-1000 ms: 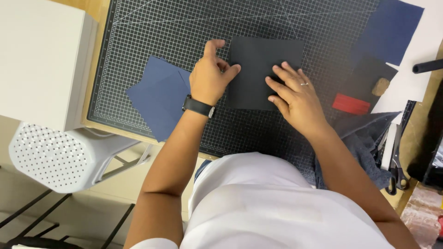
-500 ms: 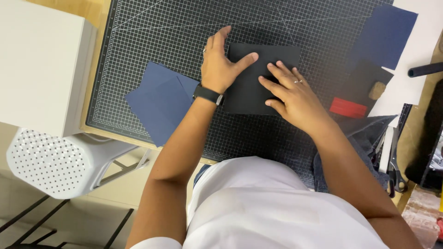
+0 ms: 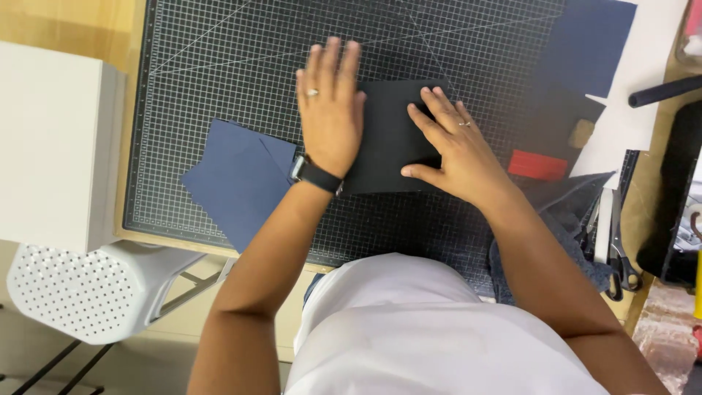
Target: Applying glue to a panel and wrapping a box with paper
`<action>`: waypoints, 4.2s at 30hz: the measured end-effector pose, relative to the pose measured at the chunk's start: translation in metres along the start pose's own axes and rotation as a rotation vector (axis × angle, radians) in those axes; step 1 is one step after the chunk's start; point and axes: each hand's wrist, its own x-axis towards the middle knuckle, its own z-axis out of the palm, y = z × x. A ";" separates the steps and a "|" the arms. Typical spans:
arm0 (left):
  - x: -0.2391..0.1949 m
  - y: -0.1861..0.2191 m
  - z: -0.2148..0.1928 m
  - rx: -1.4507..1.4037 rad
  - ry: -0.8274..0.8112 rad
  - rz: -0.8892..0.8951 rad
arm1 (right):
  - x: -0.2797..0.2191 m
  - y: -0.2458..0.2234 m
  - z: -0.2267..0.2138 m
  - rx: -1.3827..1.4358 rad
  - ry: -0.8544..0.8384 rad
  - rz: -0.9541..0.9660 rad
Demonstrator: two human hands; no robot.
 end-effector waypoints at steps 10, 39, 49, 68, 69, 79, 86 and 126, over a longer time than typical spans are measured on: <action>-0.029 0.033 -0.018 0.071 -0.253 0.568 | -0.051 0.013 0.022 0.326 0.323 0.146; -0.010 -0.001 -0.017 -0.046 -0.339 0.765 | -0.189 -0.023 0.042 -0.058 1.030 0.555; 0.012 -0.014 0.001 -0.071 -0.287 0.659 | -0.053 -0.093 0.070 0.152 0.839 0.123; 0.014 -0.012 0.000 -0.005 -0.291 0.685 | -0.012 -0.122 0.106 0.097 0.706 -0.011; 0.017 -0.012 -0.003 -0.065 -0.294 0.687 | -0.012 -0.114 0.108 0.085 0.731 0.094; 0.017 -0.015 -0.004 -0.031 -0.348 0.690 | -0.155 0.034 0.085 -0.017 0.920 0.481; 0.015 0.019 0.028 0.029 -0.206 0.509 | -0.118 -0.022 0.016 0.068 1.109 0.419; 0.026 0.037 0.049 -0.164 -0.109 0.445 | -0.151 0.018 0.059 0.595 0.317 0.575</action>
